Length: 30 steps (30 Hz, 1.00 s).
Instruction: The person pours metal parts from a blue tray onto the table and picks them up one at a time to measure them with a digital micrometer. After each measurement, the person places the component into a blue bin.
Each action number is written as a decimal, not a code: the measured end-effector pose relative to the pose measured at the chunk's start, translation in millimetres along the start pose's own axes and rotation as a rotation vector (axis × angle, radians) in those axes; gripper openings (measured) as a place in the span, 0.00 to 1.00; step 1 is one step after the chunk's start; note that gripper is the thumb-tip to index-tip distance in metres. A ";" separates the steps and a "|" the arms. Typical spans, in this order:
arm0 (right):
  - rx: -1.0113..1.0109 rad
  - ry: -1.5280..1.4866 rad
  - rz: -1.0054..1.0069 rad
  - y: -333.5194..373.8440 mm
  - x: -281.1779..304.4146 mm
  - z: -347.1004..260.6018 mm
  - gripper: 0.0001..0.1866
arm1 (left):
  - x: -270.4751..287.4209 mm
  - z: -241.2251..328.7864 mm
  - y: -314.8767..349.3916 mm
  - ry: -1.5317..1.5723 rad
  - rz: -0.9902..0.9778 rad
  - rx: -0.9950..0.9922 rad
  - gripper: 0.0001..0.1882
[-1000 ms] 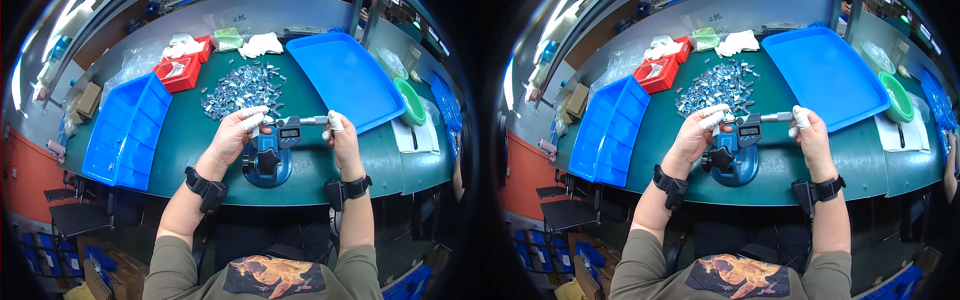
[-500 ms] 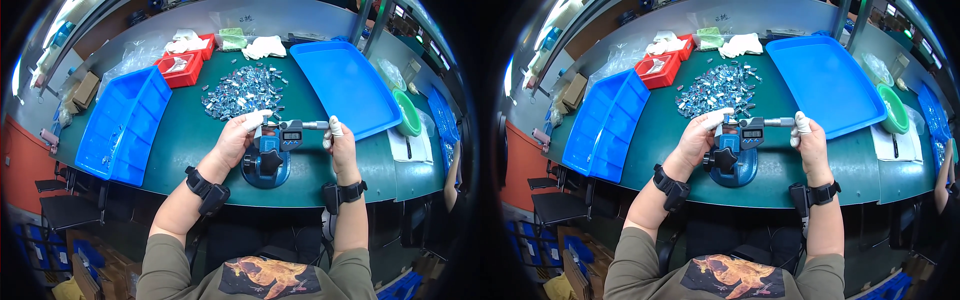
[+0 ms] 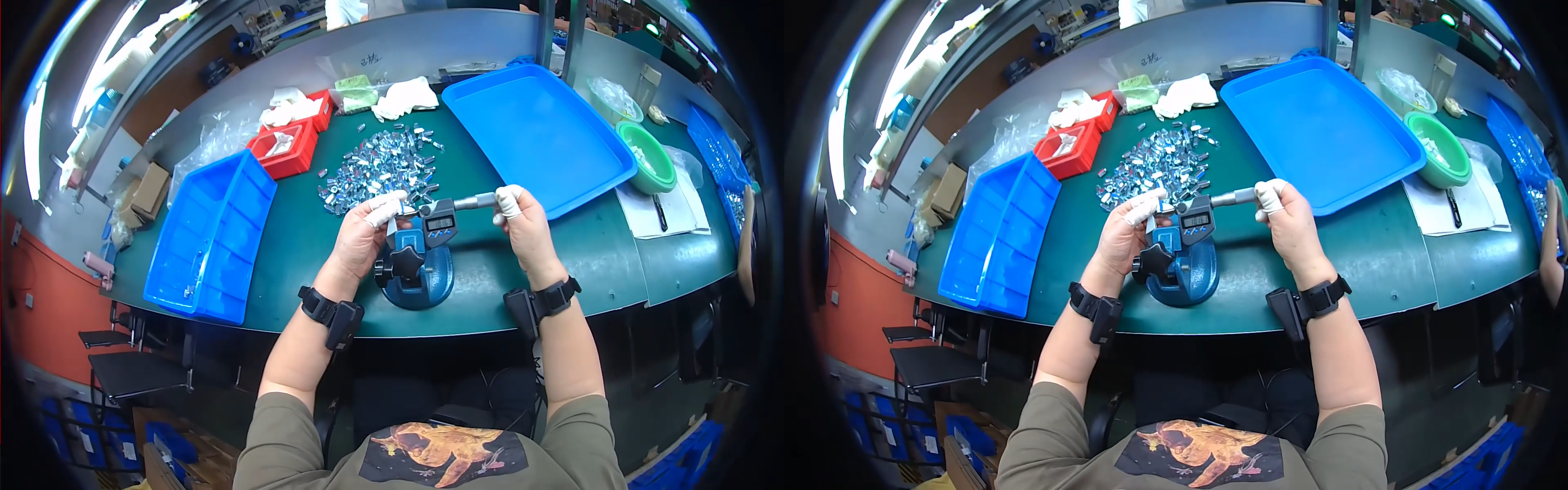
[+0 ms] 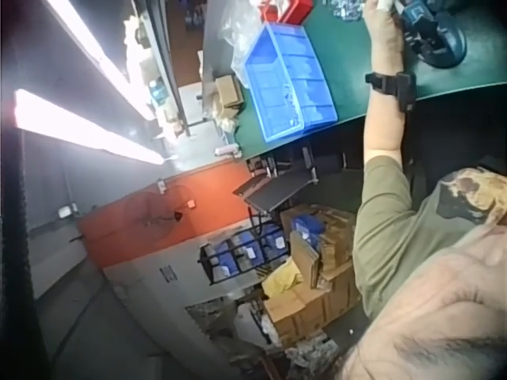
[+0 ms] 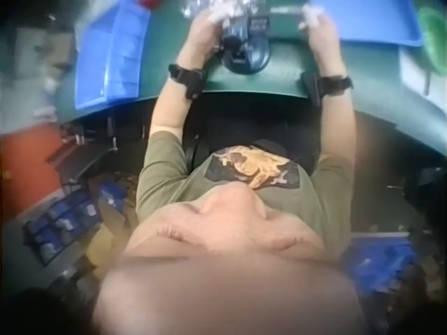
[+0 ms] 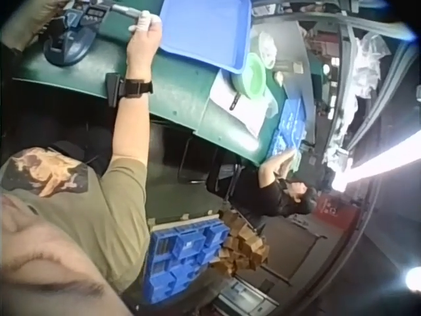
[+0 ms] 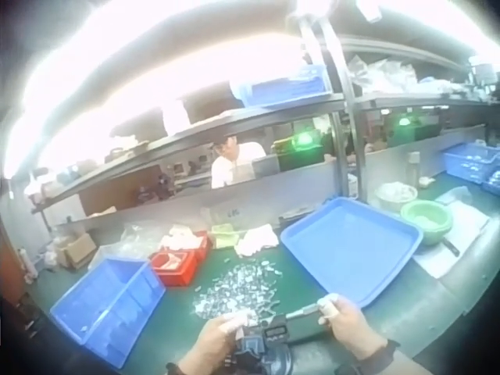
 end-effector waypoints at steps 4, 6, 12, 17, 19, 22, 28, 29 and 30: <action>-0.065 -0.019 0.019 1.1 -0.4 -0.6 0.11 | 11.1 17.1 6.5 -0.222 0.158 -0.178 0.14; -0.070 -0.032 0.017 0.0 0.1 -3.1 0.11 | 26.1 44.3 20.9 -0.425 0.346 -0.387 0.13; -0.129 -0.006 0.047 2.5 3.5 -7.0 0.12 | 170.2 133.8 105.2 -0.900 0.859 -0.504 0.13; -0.129 0.020 0.059 0.3 0.5 -1.6 0.12 | 192.3 145.4 149.2 -1.460 1.162 -0.292 0.15; -0.130 0.018 0.064 0.2 2.0 -2.0 0.13 | 151.7 127.7 130.6 -1.391 1.039 -0.451 0.14; -0.124 0.017 0.066 0.8 3.2 -3.7 0.13 | 90.2 87.9 90.1 -1.266 0.660 -0.387 0.13; -0.141 0.005 0.063 2.9 -0.5 -1.6 0.14 | 48.4 21.5 23.8 -1.390 0.352 0.026 0.13; -0.137 0.009 0.072 3.1 0.2 -2.9 0.14 | 49.4 18.7 19.3 -1.387 0.343 0.021 0.13; -0.139 0.013 0.070 3.2 0.3 -3.5 0.14 | 51.7 15.8 16.3 -1.366 0.317 0.046 0.13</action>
Point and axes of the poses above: each hand's wrist, its own y-axis away from the middle knuckle, its own x-axis out of the back of the hand, z = x × y, the point moved 3 cm from there along -y, towards the middle knuckle, and after that the axes turned 9 degrees about -y, right-handed, at the moved point
